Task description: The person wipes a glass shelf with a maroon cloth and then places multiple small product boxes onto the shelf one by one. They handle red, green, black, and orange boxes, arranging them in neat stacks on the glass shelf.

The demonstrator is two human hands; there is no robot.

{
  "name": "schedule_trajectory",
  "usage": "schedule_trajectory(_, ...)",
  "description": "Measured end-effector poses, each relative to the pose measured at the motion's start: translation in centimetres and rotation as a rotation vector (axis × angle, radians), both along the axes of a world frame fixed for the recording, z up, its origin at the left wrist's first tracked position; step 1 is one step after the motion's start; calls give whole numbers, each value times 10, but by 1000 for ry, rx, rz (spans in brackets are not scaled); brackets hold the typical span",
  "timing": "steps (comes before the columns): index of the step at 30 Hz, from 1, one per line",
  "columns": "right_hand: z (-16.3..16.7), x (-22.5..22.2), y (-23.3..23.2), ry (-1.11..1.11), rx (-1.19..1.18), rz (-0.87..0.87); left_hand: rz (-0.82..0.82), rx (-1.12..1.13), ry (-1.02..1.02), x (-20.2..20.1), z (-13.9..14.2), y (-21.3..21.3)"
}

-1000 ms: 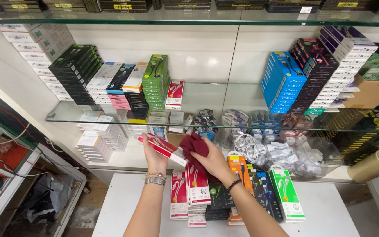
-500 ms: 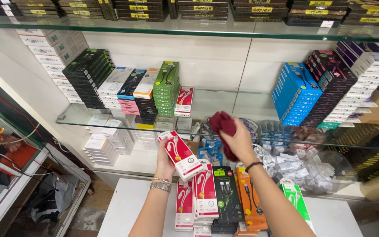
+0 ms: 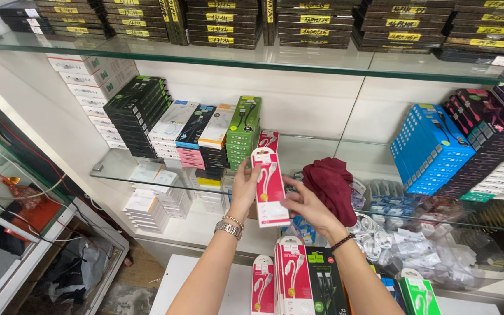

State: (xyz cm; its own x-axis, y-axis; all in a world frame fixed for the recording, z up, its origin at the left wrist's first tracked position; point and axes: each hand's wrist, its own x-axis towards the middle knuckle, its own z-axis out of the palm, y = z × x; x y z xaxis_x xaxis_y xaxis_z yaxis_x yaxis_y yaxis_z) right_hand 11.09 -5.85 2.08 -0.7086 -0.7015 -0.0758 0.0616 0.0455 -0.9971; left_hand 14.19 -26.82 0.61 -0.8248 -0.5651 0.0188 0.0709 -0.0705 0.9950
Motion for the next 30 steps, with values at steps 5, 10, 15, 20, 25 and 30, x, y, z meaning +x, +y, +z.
schedule_trajectory(5,35,-44,-46,132,-97,-294,296,-345,167,-2,18,-49)
schedule_trajectory(10,59,-101,-94,218,-102,-412,287,-508,231,-10,44,-82)
schedule_trajectory(15,32,-129,-123,220,110,-473,220,-744,207,-18,53,-90)
schedule_trajectory(20,-12,-127,-150,730,518,-425,144,-853,273,-23,51,-81)
schedule_trajectory(25,-21,-114,-129,630,252,-422,282,-777,273,-2,35,-63)
schedule_trajectory(30,-5,-68,-45,975,517,-736,368,-511,94,28,-18,-28)
